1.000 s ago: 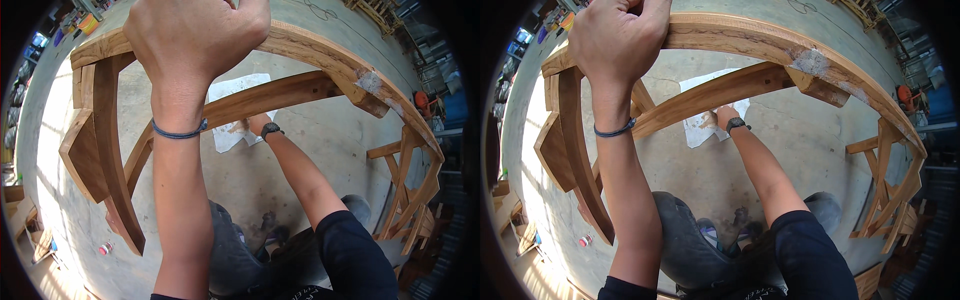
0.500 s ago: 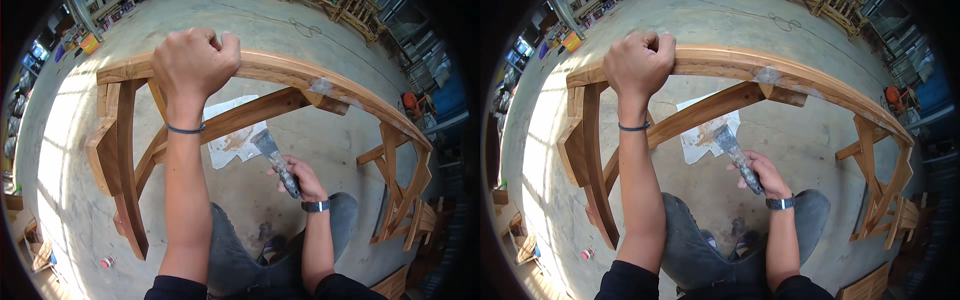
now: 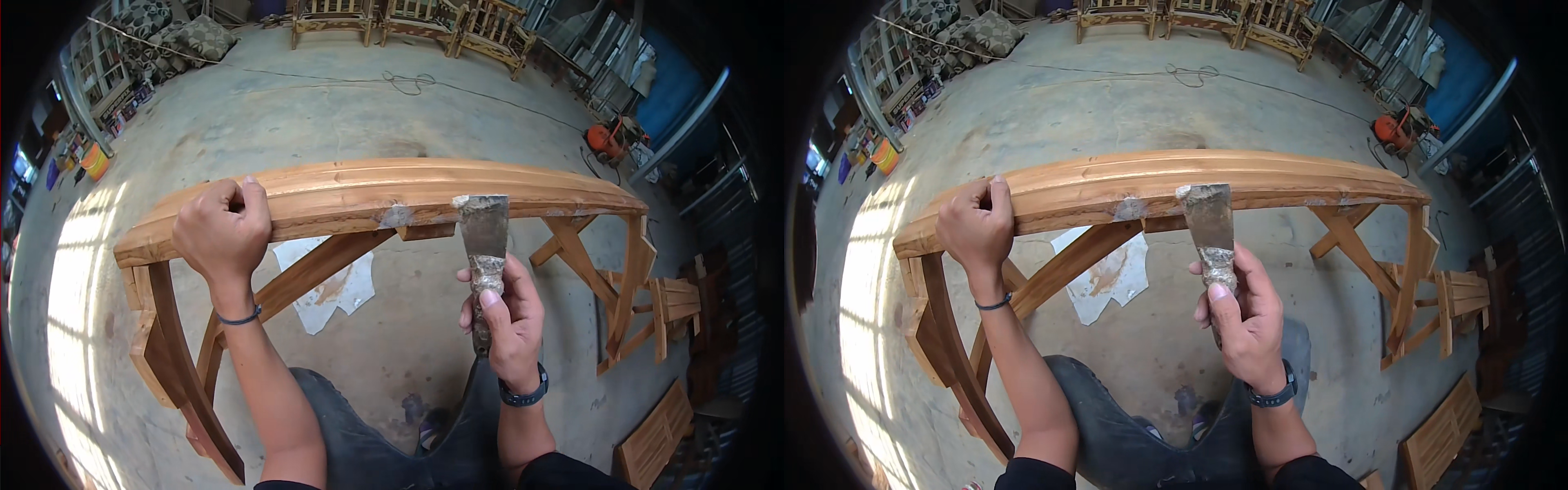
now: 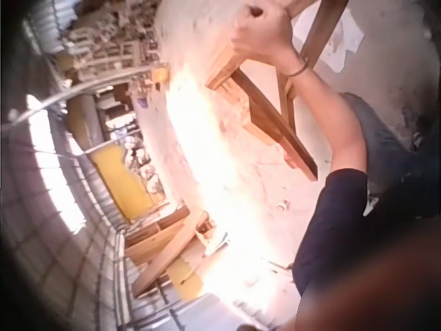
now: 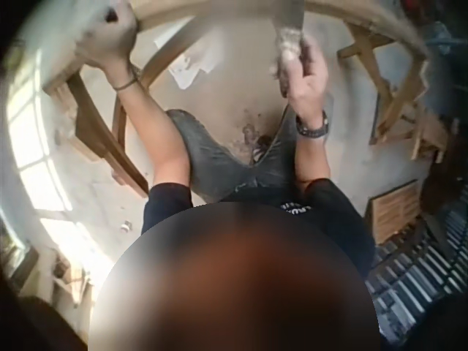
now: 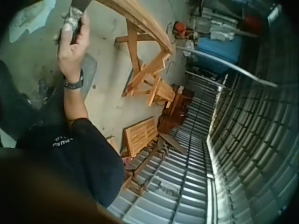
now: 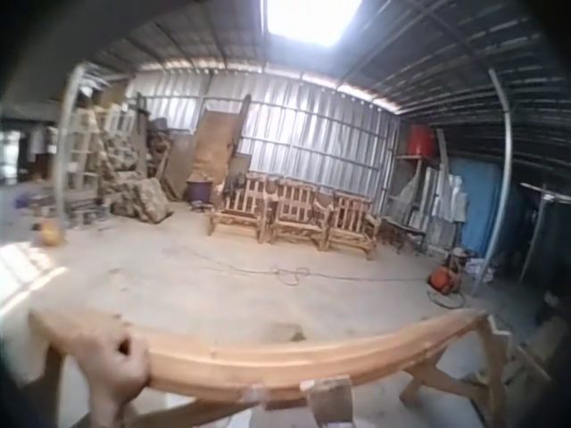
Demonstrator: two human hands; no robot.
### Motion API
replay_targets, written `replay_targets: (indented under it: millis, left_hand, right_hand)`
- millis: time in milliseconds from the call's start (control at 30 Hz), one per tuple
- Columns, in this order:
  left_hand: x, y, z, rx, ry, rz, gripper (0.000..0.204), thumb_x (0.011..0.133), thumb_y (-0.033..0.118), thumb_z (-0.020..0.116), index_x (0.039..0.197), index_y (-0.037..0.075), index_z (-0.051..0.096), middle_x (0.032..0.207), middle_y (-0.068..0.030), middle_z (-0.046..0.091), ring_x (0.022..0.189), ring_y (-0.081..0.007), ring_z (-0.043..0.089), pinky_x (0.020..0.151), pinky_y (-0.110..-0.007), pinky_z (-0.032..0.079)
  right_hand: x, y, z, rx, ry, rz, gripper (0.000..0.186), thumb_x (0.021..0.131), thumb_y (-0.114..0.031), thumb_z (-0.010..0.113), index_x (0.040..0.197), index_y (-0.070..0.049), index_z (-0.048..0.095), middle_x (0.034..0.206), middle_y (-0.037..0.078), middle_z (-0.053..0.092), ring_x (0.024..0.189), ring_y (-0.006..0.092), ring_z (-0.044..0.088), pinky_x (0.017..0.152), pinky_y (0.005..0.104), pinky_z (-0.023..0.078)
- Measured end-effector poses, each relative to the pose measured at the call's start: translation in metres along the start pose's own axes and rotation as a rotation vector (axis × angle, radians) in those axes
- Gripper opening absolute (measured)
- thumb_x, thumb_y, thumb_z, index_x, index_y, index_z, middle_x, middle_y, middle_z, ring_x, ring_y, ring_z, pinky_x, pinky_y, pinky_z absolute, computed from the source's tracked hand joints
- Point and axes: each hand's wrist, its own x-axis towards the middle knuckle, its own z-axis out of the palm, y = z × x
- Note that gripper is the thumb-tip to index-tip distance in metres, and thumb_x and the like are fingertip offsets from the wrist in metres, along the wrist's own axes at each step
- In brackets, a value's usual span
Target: Apply wood putty to joints and imperfections on a wooden furniture frame using a putty knife.
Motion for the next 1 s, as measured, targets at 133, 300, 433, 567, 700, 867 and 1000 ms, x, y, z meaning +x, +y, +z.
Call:
replay_targets:
  millis: [133, 300, 433, 567, 700, 867, 1000]
  left_hand:
    - [0.003, 0.008, 0.001, 0.013, 0.023, 0.018, 0.032, 0.080, 0.026, 0.067, 0.055, 0.006, 0.063, 0.050, -0.0123, 0.055, 0.046, -0.0319, 0.053, 0.046, -0.038, 0.039]
    - [0.002, 0.006, -0.005, 0.008, 0.039, 0.020, 0.031, 0.080, 0.024, 0.068, 0.055, 0.006, 0.062, 0.050, -0.0115, 0.055, 0.045, -0.0310, 0.053, 0.046, -0.037, 0.039]
    - [0.002, 0.008, -0.004, -0.009, 0.048, 0.020, 0.030, 0.079, 0.023, 0.068, 0.055, 0.006, 0.062, 0.051, -0.0112, 0.056, 0.045, -0.0306, 0.053, 0.046, -0.037, 0.039]
    - [0.001, 0.009, -0.005, -0.019, 0.056, 0.027, 0.029, 0.079, 0.022, 0.068, 0.055, 0.007, 0.062, 0.052, -0.0108, 0.057, 0.046, -0.0305, 0.053, 0.046, -0.037, 0.039]
    - [0.002, 0.010, -0.006, -0.033, 0.051, 0.020, 0.029, 0.079, 0.022, 0.068, 0.054, 0.007, 0.061, 0.052, -0.0104, 0.057, 0.045, -0.0304, 0.053, 0.046, -0.037, 0.039]
    - [0.002, 0.013, -0.008, -0.039, 0.036, 0.010, 0.030, 0.078, 0.020, 0.068, 0.054, 0.006, 0.060, 0.051, -0.0100, 0.056, 0.045, -0.0302, 0.052, 0.046, -0.037, 0.039]
    - [0.005, 0.014, -0.008, -0.045, 0.044, 0.018, 0.029, 0.078, 0.020, 0.068, 0.053, 0.006, 0.059, 0.051, -0.0099, 0.056, 0.045, -0.0303, 0.051, 0.046, -0.037, 0.038]
  right_hand:
    - [0.012, -0.005, 0.011, -0.018, -0.041, 0.092, 0.051, 0.103, -0.008, 0.049, 0.153, 0.000, 0.038, 0.115, 0.017, 0.066, 0.076, 0.0122, 0.063, 0.054, 0.0224, 0.049]
    - [0.043, -0.034, 0.003, -0.199, -0.201, 0.184, 0.057, 0.102, -0.005, 0.049, 0.158, -0.003, 0.034, 0.112, 0.016, 0.068, 0.080, 0.0099, 0.064, 0.054, 0.0221, 0.049]
    - [0.062, -0.049, 0.000, -0.457, -0.339, 0.220, 0.057, 0.100, -0.004, 0.053, 0.155, -0.004, 0.039, 0.111, 0.015, 0.070, 0.082, 0.0097, 0.065, 0.056, 0.0253, 0.051]
    - [0.065, -0.049, 0.000, -0.743, -0.333, -0.013, 0.053, 0.096, -0.001, 0.058, 0.148, -0.004, 0.049, 0.114, 0.014, 0.071, 0.081, 0.0144, 0.066, 0.061, 0.0280, 0.053]
    - [0.062, -0.055, 0.004, -0.936, -0.330, -0.349, 0.052, 0.089, 0.004, 0.063, 0.140, -0.004, 0.057, 0.122, 0.013, 0.071, 0.077, 0.0214, 0.064, 0.067, 0.0305, 0.053]
    - [0.061, -0.075, 0.009, -1.285, -0.463, -0.479, 0.056, 0.079, 0.007, 0.067, 0.133, -0.008, 0.063, 0.128, 0.006, 0.070, 0.071, 0.0239, 0.058, 0.067, 0.0333, 0.051]
    - [0.064, -0.091, 0.010, -1.496, -0.545, -0.598, 0.057, 0.074, 0.007, 0.067, 0.129, -0.010, 0.065, 0.127, 0.001, 0.069, 0.069, 0.0225, 0.054, 0.063, 0.0341, 0.049]
